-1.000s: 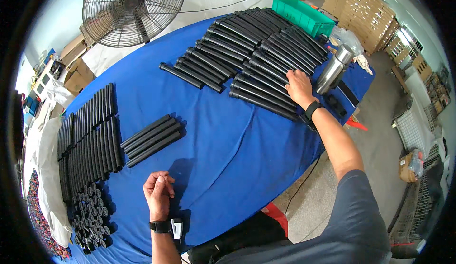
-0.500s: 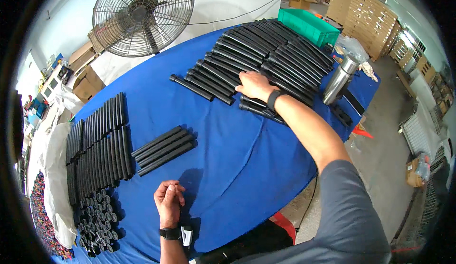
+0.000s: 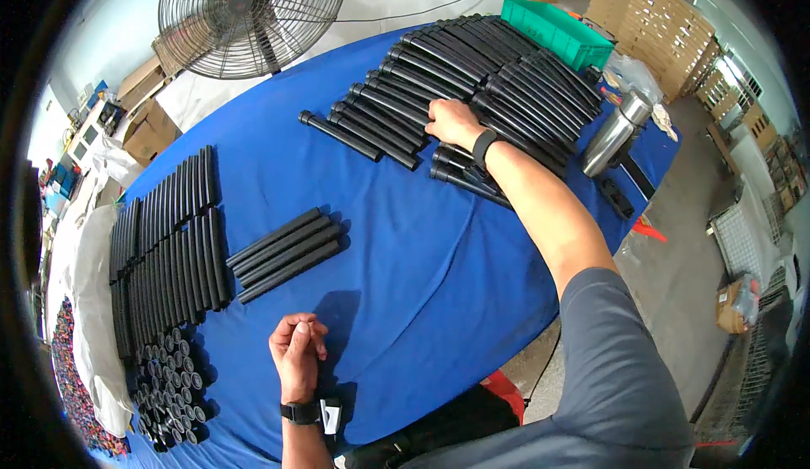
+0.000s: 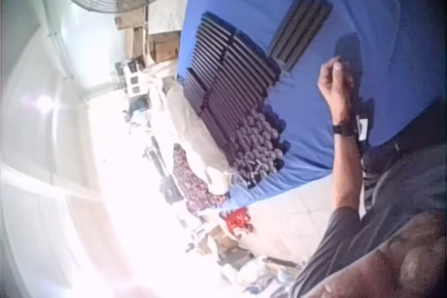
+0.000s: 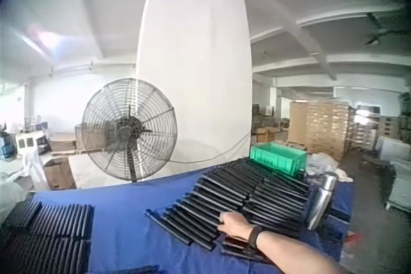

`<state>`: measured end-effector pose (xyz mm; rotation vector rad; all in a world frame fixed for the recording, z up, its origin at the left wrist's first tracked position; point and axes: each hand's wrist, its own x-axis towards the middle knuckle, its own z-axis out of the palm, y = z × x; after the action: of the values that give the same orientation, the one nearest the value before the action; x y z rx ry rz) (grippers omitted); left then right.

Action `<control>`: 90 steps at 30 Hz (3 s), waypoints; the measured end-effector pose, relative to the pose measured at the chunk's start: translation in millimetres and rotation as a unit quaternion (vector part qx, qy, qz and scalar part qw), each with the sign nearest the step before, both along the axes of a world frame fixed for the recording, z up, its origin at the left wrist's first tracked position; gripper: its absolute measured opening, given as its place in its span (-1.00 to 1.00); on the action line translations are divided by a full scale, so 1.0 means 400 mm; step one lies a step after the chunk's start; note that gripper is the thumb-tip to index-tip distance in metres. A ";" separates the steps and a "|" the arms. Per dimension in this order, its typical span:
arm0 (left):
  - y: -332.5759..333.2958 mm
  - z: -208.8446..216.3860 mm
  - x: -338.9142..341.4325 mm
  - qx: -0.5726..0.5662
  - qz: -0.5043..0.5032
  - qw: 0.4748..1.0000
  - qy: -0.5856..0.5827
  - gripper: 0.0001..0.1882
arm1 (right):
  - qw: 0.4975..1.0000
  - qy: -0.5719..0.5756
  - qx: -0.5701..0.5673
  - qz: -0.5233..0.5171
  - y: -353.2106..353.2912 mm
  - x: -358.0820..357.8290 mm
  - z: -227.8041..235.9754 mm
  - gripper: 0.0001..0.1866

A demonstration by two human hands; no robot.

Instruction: The person repeatedly picks up a black cylindrical pipe and a smaller black cap from a blue-covered table, inserts the cap into the pipe's end, and places the assembled unit back on the table. The person handles the items one at a time, repeating the same insertion and placement sequence throughout the clip.

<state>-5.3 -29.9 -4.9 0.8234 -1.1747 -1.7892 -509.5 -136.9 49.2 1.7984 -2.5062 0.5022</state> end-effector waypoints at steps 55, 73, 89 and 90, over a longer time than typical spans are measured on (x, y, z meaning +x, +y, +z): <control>0.001 0.015 -0.008 0.019 -0.016 1.000 -0.009 -0.82 | 0.987 0.125 -0.014 0.101 -0.099 0.329 -0.072 -0.70; -0.004 0.003 0.006 0.007 -0.016 1.000 -0.023 -0.80 | 0.989 0.095 0.096 0.058 -0.024 0.331 -0.040 -0.68; -0.002 0.014 -0.007 0.010 -0.015 0.999 -0.036 -0.82 | 0.988 0.093 0.120 -0.005 -0.005 0.305 0.015 -0.53; -0.001 0.013 -0.001 0.008 -0.015 0.999 -0.031 -0.82 | 0.988 0.096 0.122 0.005 -0.007 0.312 0.017 -0.53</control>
<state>-5.9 -30.3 0.2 0.8810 -1.2190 -1.8108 -384.6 -139.8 56.0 1.8335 -2.5168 0.0177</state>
